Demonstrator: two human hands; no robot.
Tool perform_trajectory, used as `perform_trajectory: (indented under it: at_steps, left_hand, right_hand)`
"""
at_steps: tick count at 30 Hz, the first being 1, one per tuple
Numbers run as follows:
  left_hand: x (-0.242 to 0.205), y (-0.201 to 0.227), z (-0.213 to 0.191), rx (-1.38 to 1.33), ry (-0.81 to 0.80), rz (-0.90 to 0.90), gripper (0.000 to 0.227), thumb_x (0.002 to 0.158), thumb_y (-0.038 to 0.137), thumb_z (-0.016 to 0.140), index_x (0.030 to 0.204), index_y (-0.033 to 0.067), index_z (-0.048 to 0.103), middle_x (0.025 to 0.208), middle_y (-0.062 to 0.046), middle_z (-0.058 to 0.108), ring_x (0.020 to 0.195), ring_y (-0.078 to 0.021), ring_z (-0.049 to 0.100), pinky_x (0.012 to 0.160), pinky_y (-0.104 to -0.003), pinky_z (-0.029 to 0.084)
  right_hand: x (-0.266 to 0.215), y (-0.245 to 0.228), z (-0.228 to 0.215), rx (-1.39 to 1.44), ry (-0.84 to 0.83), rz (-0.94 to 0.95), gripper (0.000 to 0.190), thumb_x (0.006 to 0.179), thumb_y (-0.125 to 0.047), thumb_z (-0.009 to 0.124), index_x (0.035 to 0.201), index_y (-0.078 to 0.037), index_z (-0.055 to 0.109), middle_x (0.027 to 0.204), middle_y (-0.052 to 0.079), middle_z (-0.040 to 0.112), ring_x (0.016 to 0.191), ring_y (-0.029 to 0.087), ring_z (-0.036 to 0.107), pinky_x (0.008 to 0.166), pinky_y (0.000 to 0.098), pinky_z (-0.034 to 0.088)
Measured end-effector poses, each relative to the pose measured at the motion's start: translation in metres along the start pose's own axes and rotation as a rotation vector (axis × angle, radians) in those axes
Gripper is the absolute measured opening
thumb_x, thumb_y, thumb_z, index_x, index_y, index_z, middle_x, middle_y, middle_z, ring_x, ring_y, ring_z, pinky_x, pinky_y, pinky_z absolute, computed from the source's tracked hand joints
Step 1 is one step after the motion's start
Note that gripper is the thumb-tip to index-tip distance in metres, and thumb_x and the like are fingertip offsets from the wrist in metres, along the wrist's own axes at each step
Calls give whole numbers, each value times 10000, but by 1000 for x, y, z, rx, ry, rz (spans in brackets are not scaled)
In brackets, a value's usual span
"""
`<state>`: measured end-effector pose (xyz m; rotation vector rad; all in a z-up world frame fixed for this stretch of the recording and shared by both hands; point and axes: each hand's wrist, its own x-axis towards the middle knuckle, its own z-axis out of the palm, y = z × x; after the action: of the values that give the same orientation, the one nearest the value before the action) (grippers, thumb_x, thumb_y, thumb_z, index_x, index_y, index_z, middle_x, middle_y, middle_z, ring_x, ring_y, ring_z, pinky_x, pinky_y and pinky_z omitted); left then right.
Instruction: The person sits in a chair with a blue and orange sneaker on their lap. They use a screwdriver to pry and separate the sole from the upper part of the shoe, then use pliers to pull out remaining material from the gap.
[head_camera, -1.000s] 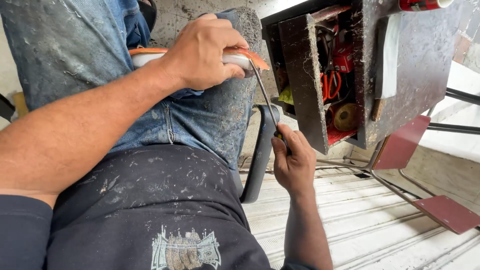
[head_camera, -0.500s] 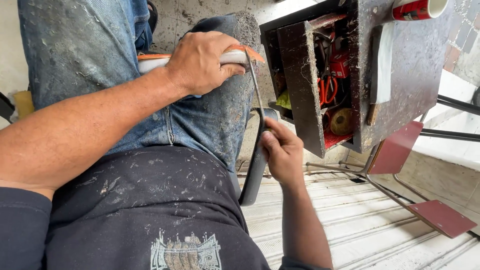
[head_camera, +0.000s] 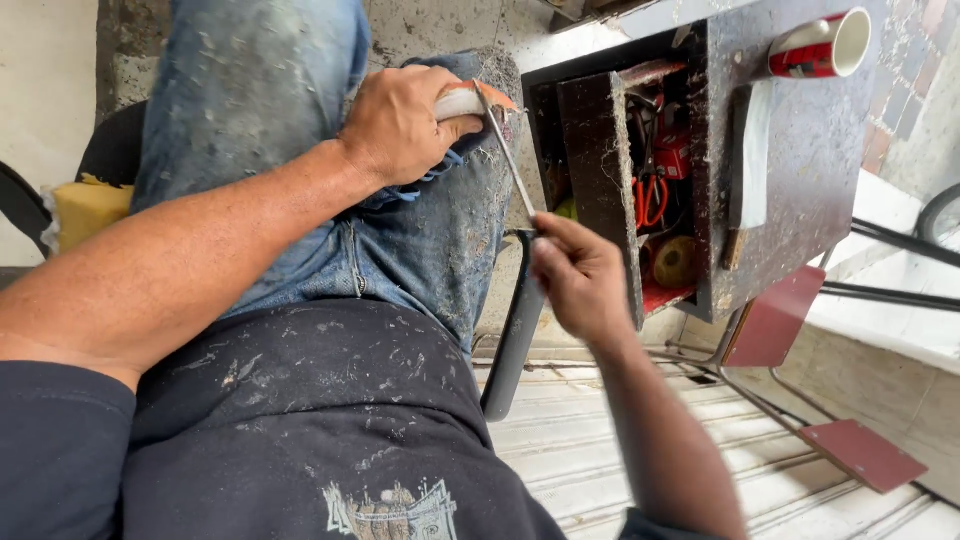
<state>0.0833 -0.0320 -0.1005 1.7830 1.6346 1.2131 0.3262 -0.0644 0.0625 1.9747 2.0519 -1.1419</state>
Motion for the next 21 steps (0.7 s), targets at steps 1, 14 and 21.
perform_trajectory:
  at_steps: [1,14,21]
  left_hand:
    - [1,-3,-2,-22,5,-13,409,932,454,868,1009,83,713,865,-99,727,723,-304,667,620,-467,499]
    - [-1,-8,-2,-38,47,-4,415,963,426,855,1023,42,707,864,-110,745,695,-254,692,608,-413,581]
    - [-5,-11,-17,-126,-69,65,436,966,543,790,1013,111,749,889,-92,728,772,-307,672,640,-481,499]
  right_hand:
    - [5,13,13,414,-74,-26,358,994,-79,572,1344,-69,646,963,133,666,689,167,592,560,278,496]
    - [8,-83,-57,-609,-40,19,379,1005,-253,607,1370,-328,677,1211,32,731,928,204,684,779,401,608]
    - [-17,87,116,415,210,-185,384,989,-194,613,1349,-68,655,823,35,686,580,95,533,530,261,472]
